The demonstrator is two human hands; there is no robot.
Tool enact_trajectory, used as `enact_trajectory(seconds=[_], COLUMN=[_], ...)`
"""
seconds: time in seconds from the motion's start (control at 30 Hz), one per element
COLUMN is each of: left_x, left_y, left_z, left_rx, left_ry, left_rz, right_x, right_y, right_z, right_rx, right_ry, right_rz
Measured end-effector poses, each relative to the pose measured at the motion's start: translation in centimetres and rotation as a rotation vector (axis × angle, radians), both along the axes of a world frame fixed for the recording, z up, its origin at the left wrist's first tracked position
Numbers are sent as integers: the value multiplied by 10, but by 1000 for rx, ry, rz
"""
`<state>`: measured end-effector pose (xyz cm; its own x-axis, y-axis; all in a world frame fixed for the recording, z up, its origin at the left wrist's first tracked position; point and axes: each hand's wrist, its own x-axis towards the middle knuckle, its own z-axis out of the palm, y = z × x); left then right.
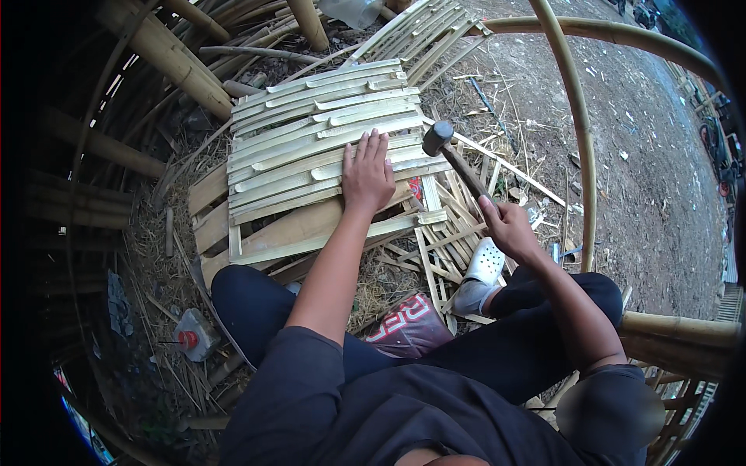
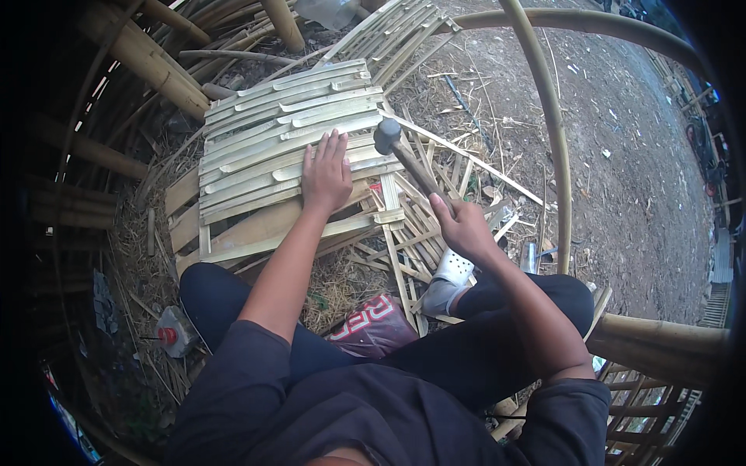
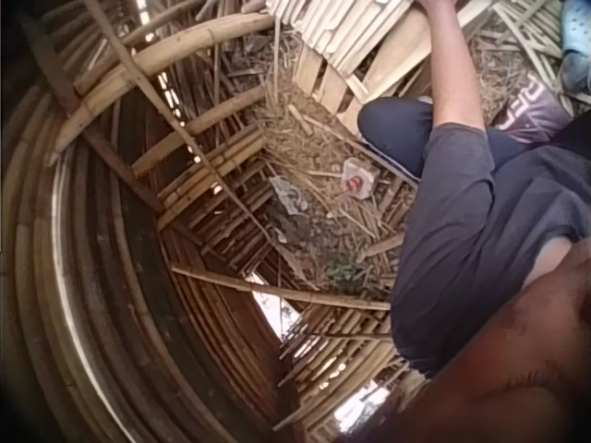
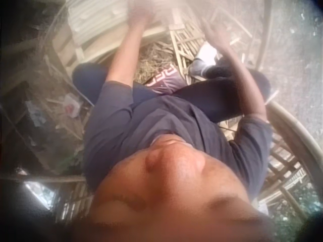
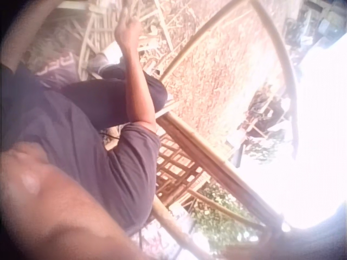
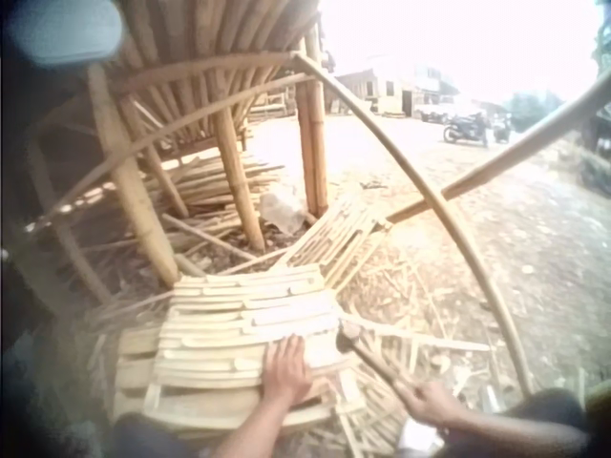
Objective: The person constructs a bamboo frame by hammering small slats onto a wooden structure, checking the alignment by hand, and handling a small plastic bag during the process.
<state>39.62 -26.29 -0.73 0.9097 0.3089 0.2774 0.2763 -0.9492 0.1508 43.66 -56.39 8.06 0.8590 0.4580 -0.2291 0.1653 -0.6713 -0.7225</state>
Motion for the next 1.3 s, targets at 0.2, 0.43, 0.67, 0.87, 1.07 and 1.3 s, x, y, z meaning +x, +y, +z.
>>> enact_trajectory(seconds=[0.2, 0.43, 0.67, 0.87, 1.07, 1.3], left_x=[1, 1, 0, 2, -3, -2], left_y=[-2, -1, 2, 0, 4, 0], left_z=[2, 1, 2, 0, 1, -1], left_rx=[25, 31, 1, -5, -3, 37], left_ry=[1, -4, -11, -27, -7, -2], left_rz=[-12, 1, 2, 10, 17, 25], right_x=[0, -1, 2, 2, -2, -15], right_y=[-4, 8, 6, 3, 5, 3], right_z=[3, -7, -15, -32, -5, -36], right_rx=[507, 121, 59, -178, 706, 5], right_ry=[-87, -25, 25, 73, -33, -41], right_rz=[74, -80, -79, -19, 65, 10])
